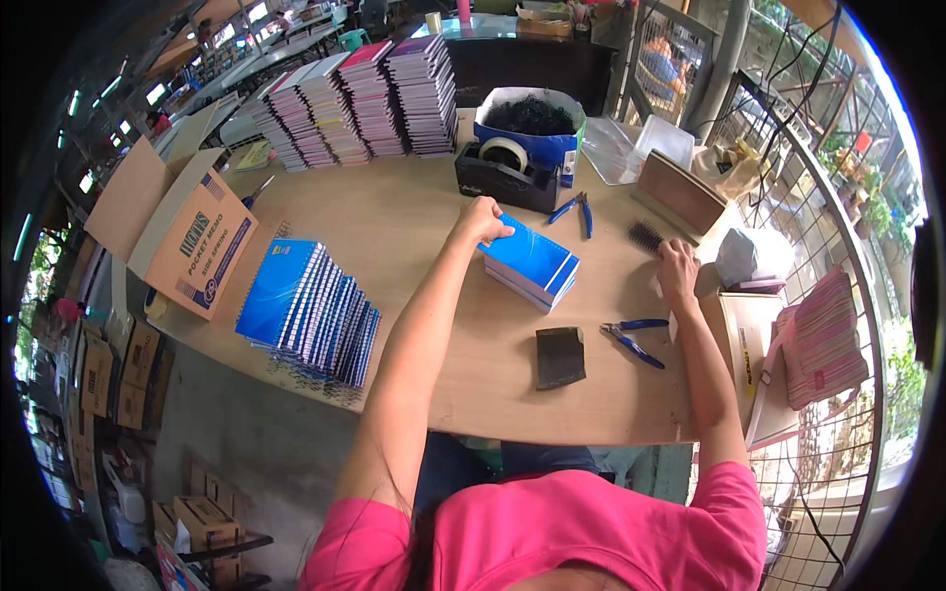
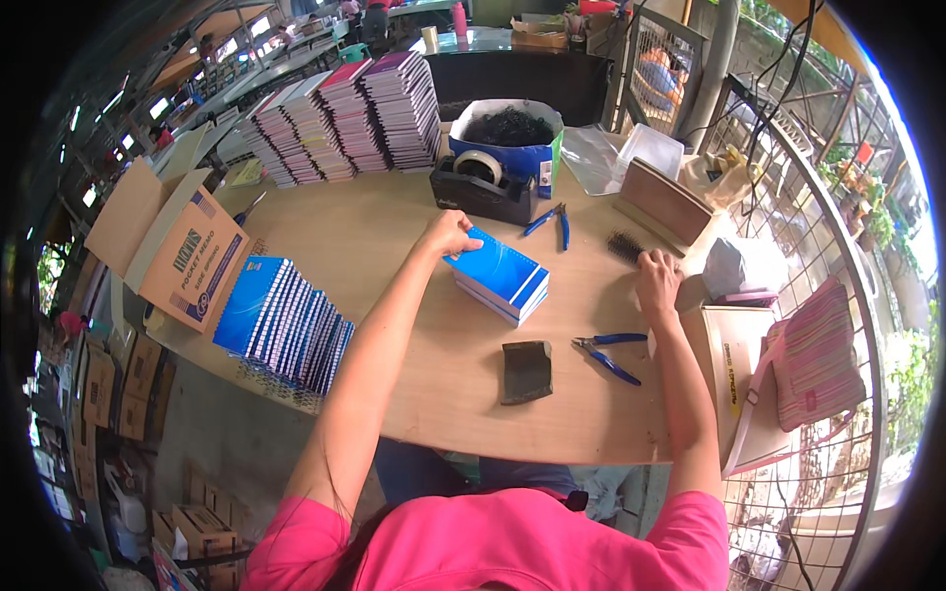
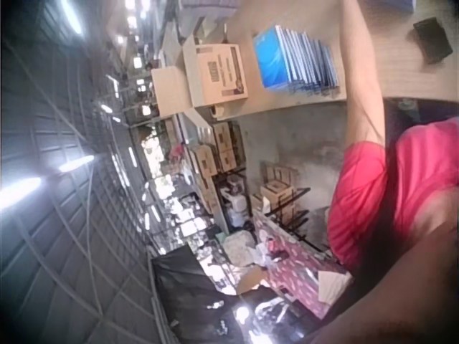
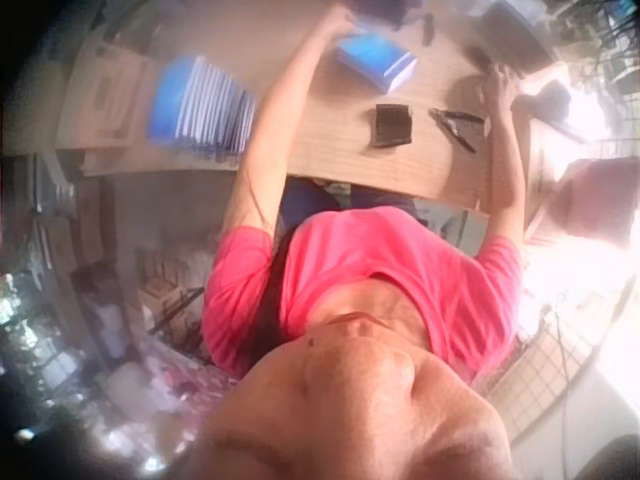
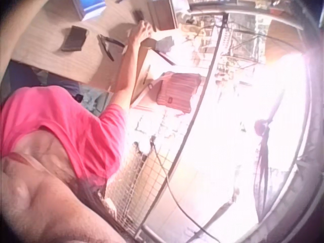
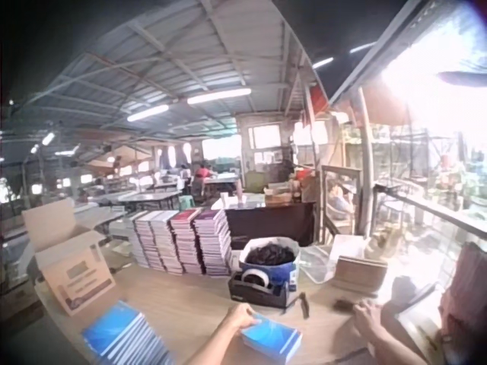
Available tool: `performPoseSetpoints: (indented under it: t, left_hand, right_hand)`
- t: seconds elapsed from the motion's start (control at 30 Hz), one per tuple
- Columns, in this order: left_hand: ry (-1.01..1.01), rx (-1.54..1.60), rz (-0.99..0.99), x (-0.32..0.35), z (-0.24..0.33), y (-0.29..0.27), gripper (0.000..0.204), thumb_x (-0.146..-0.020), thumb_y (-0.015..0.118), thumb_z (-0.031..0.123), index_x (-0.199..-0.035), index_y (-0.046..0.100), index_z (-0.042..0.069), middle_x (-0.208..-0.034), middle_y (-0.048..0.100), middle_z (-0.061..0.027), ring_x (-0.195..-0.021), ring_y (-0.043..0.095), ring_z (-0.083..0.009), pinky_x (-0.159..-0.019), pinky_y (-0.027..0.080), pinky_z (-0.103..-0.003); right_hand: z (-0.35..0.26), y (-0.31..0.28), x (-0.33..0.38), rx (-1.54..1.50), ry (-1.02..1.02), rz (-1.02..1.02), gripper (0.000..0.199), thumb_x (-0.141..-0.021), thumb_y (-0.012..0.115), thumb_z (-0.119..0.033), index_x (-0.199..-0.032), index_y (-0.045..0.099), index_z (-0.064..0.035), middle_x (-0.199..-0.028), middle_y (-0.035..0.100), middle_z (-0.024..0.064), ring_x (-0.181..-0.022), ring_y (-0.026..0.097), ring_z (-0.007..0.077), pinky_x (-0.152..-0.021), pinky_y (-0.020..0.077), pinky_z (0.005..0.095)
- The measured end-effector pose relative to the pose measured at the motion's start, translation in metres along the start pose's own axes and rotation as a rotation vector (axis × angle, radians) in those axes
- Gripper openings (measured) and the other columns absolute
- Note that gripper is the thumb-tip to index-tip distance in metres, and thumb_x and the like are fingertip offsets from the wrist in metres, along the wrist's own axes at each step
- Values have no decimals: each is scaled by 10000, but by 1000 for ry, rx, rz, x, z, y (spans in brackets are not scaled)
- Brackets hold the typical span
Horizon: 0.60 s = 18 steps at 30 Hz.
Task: The person threads a metal spiral coil through the pre-punched holes of notebook covers and pages by hand, then uses pliers to trim and bend the ends of the wire.
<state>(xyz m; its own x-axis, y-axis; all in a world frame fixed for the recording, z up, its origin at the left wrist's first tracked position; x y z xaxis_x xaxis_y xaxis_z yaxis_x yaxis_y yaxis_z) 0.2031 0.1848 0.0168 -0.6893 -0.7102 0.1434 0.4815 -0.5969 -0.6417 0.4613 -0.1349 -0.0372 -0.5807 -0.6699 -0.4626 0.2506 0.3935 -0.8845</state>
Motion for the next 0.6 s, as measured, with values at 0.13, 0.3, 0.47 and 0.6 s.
performPoseSetpoints:
  t: [0.13, 0.3, 0.47, 0.6]
  left_hand:
    - [208, -36, 312, 34, -9, -22, 383, -717, 879, 91, -975, 603, 27, -831, 687, -95, -695, 660, -174, -619, 549, -321]
    - [461, 459, 527, 159, 9, -29, 441, -848, 672, -90, -1249, 560, 55, -978, 671, -123, -852, 658, -239, -801, 530, -350]
    - [549, 213, 605, 243, -67, 4, 332, -917, 616, -42, -1227, 634, 77, -1096, 642, -139, -1001, 633, -276, -872, 505, -359]
    - [465, 252, 557, 253, -77, 33, 213, -940, 644, 49, -1152, 655, 64, -1059, 616, -119, -967, 626, -292, -837, 506, -373]
  right_hand:
    - [-9, 14, -4, 24, -79, 119, 278, -840, 715, -164, -1109, 656, -122, -1123, 617, 69, -1131, 568, 295, -905, 466, 483]
    - [23, -2, -5, 102, -70, 39, 246, -867, 633, -78, -1113, 615, -76, -1134, 633, 88, -1122, 586, 290, -942, 466, 477]
    - [-4, -40, -11, -284, -269, 258, 258, -886, 590, 14, -1133, 614, -58, -1037, 627, 130, -1038, 599, 348, -882, 480, 447]
    - [-89, -107, 13, -587, -310, -70, 329, -892, 637, 2, -1185, 680, -141, -947, 635, 127, -823, 661, 321, -712, 541, 403]
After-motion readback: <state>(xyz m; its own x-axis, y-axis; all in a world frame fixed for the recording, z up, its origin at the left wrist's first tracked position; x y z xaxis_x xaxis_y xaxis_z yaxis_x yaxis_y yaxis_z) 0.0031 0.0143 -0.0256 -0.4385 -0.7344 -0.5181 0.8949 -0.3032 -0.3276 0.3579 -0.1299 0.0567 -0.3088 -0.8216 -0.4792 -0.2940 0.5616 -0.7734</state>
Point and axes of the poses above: each hand's wrist, its own x-axis away from the middle knuckle, its own y-axis out of the palm, z = x × y, the point moved 1 cm from there along -x, towards the middle knuckle
